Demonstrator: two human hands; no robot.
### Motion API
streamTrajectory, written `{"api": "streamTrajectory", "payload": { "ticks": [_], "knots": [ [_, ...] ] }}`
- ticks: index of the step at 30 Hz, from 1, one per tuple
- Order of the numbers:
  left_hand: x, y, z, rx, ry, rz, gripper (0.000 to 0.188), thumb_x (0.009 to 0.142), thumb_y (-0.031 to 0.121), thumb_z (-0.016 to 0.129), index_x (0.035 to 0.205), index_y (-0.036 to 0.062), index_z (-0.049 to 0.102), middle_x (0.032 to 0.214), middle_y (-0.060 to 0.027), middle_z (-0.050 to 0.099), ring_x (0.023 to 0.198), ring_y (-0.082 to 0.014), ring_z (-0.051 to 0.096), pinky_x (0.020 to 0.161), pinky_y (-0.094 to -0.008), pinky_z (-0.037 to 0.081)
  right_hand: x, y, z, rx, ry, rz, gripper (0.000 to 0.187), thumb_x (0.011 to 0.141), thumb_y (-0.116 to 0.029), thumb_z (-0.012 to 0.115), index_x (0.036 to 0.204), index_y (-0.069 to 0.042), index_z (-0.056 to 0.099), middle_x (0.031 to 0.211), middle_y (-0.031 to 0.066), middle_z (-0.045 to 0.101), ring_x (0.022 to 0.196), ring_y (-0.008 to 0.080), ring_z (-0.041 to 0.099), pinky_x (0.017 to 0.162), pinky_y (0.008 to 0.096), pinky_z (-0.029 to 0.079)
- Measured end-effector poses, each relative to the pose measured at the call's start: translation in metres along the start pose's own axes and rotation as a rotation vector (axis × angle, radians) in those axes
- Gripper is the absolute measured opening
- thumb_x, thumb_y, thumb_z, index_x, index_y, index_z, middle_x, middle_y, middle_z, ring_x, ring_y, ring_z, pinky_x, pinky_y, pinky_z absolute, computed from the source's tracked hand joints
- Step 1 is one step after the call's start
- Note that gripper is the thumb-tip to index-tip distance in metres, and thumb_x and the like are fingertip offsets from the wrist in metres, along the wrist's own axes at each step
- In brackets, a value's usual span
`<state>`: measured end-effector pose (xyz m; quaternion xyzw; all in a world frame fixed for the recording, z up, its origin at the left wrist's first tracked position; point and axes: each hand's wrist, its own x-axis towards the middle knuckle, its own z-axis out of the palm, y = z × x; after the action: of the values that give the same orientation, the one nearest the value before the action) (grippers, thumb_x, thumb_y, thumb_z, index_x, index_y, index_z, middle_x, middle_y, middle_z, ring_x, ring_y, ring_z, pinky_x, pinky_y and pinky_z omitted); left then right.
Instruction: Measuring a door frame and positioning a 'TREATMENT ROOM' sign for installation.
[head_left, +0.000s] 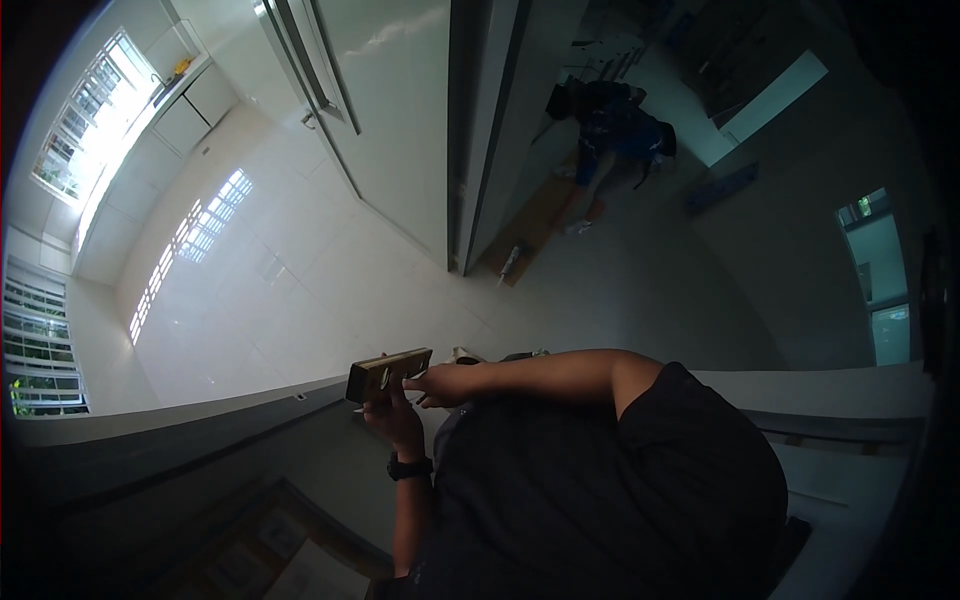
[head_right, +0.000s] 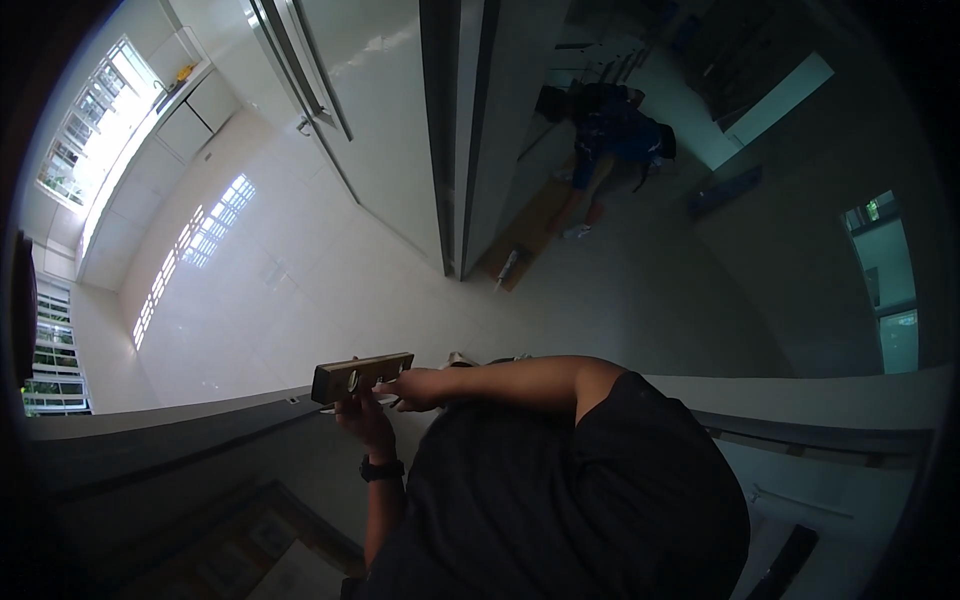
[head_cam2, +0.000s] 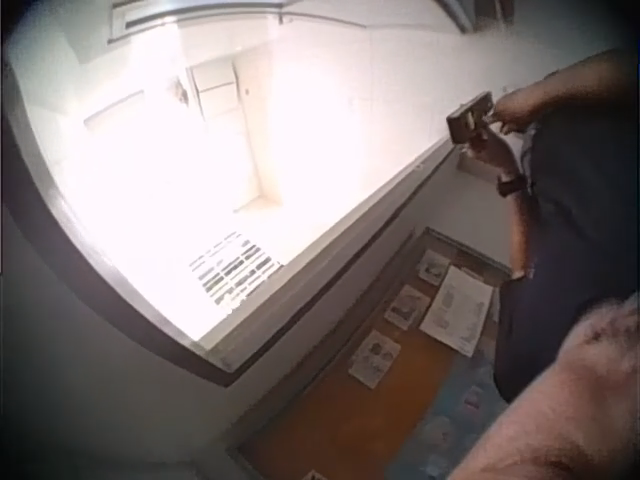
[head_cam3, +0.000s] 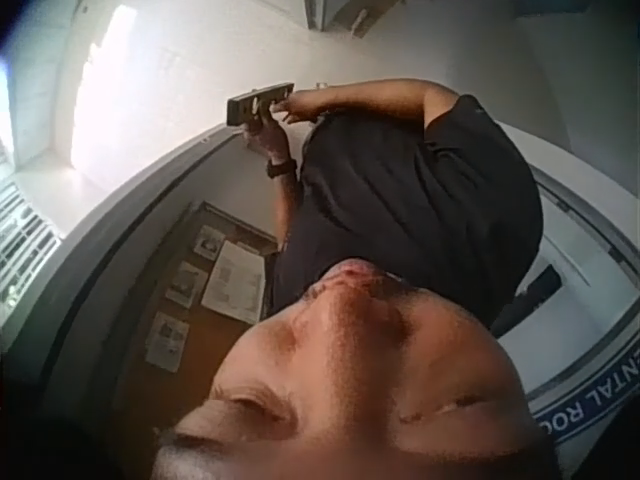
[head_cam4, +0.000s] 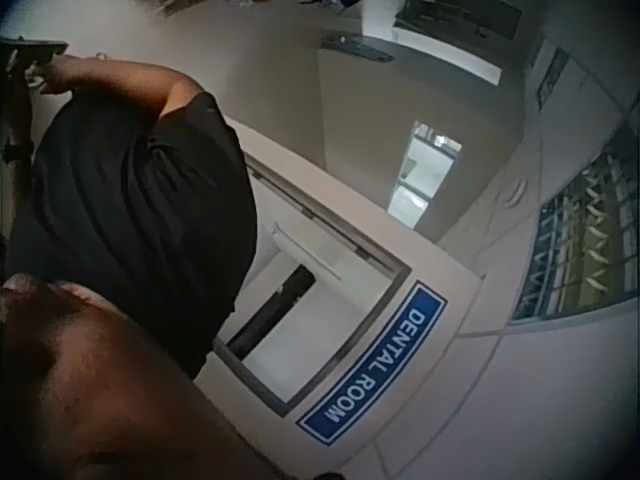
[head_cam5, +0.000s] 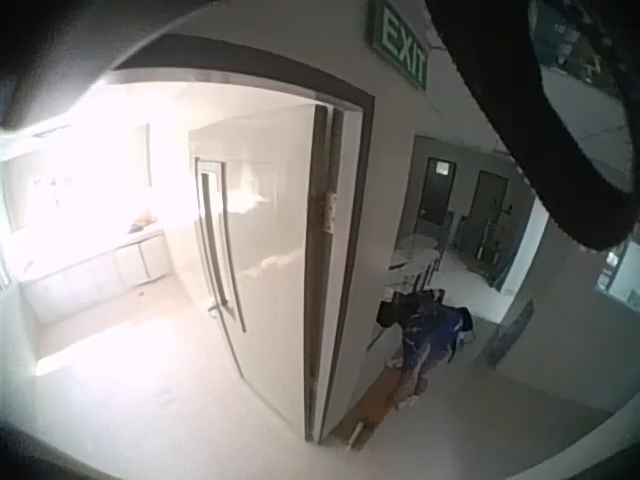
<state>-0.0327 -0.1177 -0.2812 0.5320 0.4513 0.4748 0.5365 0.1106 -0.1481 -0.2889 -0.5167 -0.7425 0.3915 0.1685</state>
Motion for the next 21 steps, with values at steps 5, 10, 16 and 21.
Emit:
{"api": "streamTrajectory", "payload": {
  "ticks": [5, 10, 16, 21],
  "knots": [
    [-0.008, 0.003, 0.003, -0.089, 0.014, -0.037, 0.028, 0.095, 0.012, 0.066, 0.118, -0.0031, 0.063, 0.112, -0.0093, 0.07, 0.092, -0.0123, 0.064, 0.079, -0.0282, 0.051, 0.015, 0.007, 0.025, 0.07, -0.103, 0.098, 0.045, 0.088, -0.022, 0.066, 0.127, -0.003, 0.053, 0.102, 0.0226, 0.068, 0.098, 0.042, 0.066, 0.093, 0.0485, 0.049],
    [-0.009, -0.003, 0.007, -0.124, 0.058, -0.063, 0.027, 0.091, 0.004, 0.068, 0.116, -0.006, 0.065, 0.118, -0.0136, 0.07, 0.099, -0.0163, 0.067, 0.087, -0.0311, 0.051, 0.015, 0.015, 0.046, -0.047, 0.084, -0.075, 0.026, 0.086, -0.021, 0.057, 0.096, 0.001, 0.065, 0.079, 0.0217, 0.068, 0.088, 0.0416, 0.067, 0.083, 0.049, 0.053],
    [-0.009, -0.003, 0.007, 0.08, 0.037, 0.116, 0.026, 0.087, 0.003, 0.072, 0.112, -0.0005, 0.068, 0.113, -0.0132, 0.072, 0.095, -0.0208, 0.069, 0.08, -0.0332, 0.052, 0.022, 0.028, 0.067, 0.0, 0.146, -0.008, 0.024, 0.083, -0.02, 0.059, 0.095, -0.001, 0.065, 0.081, 0.0223, 0.068, 0.083, 0.0408, 0.068, 0.076, 0.0499, 0.054],
    [0.002, 0.035, 0.005, 0.303, -0.001, 0.292, 0.025, 0.084, 0.002, 0.074, 0.108, 0.0005, 0.069, 0.11, -0.0131, 0.073, 0.093, -0.0253, 0.07, 0.082, -0.0354, 0.052, 0.019, 0.066, 0.084, -0.005, 0.162, -0.108, 0.022, 0.085, -0.024, 0.057, 0.092, -0.004, 0.063, 0.081, 0.0208, 0.066, 0.083, 0.041, 0.066, 0.074, 0.0508, 0.053]
  ]
}}
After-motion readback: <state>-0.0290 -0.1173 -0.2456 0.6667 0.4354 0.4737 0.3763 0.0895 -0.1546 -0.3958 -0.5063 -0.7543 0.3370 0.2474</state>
